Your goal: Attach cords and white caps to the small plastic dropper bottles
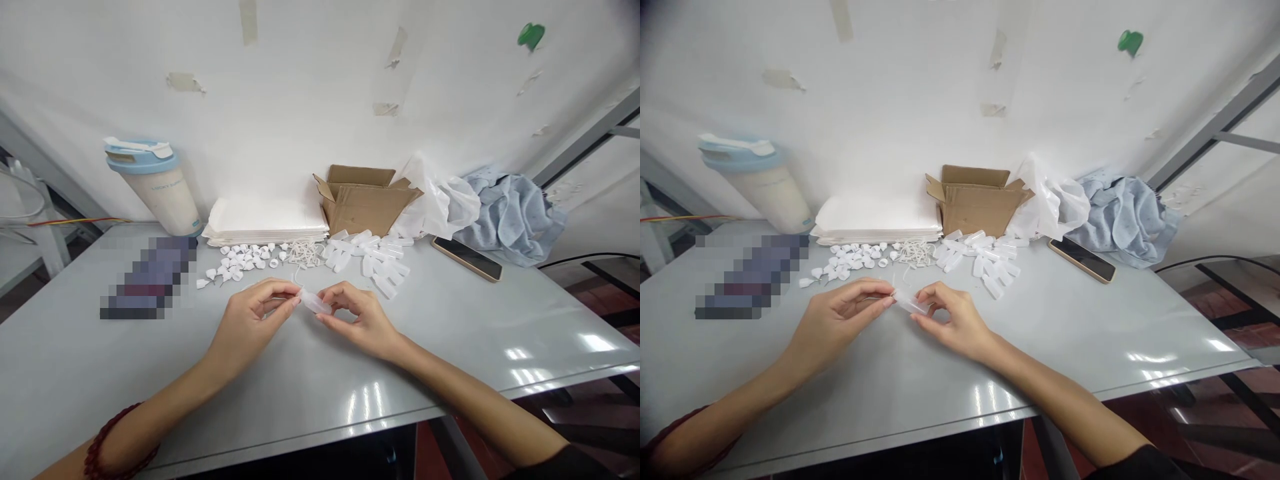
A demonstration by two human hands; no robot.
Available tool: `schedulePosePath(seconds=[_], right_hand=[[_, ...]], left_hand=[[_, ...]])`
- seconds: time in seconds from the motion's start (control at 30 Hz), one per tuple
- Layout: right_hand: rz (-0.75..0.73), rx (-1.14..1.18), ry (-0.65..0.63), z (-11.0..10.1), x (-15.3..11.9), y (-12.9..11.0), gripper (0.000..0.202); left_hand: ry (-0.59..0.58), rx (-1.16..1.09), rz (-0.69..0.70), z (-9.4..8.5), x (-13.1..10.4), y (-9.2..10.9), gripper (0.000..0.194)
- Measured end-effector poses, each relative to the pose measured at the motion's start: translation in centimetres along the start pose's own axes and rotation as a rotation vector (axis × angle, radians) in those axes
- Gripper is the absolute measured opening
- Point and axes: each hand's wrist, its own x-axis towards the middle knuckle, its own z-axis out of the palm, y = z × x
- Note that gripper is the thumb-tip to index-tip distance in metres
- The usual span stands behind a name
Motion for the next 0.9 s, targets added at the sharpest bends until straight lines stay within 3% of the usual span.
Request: schedulePosePath(seconds=[0.27, 0.47, 0.67, 0.9], right_hand=[[0.029, -0.084, -0.089, 0.1, -0.4, -0.1, 0.034], [-0.034, -0.137, -0.112, 0.2, -0.4, 0.0, 0.042], [-0.063, -0.098, -0.067, 0.4, -0.4, 0.3, 0.035], [0.078, 0.079, -0.078, 0.6, -0.3, -0.1, 0.035]], left_hand=[[-0.040, 0.106, 0.245, 0.4, -0.2, -0.3, 0.013], [-0.071, 0.101, 0.277, 0.5, -0.2, -0.3, 0.013], [-0.045, 0.169, 0.308, 0.5, -0.3, -0.4, 0.014], [0.051, 0.475, 0.722, 0.9, -0.4, -1.3, 0.025]])
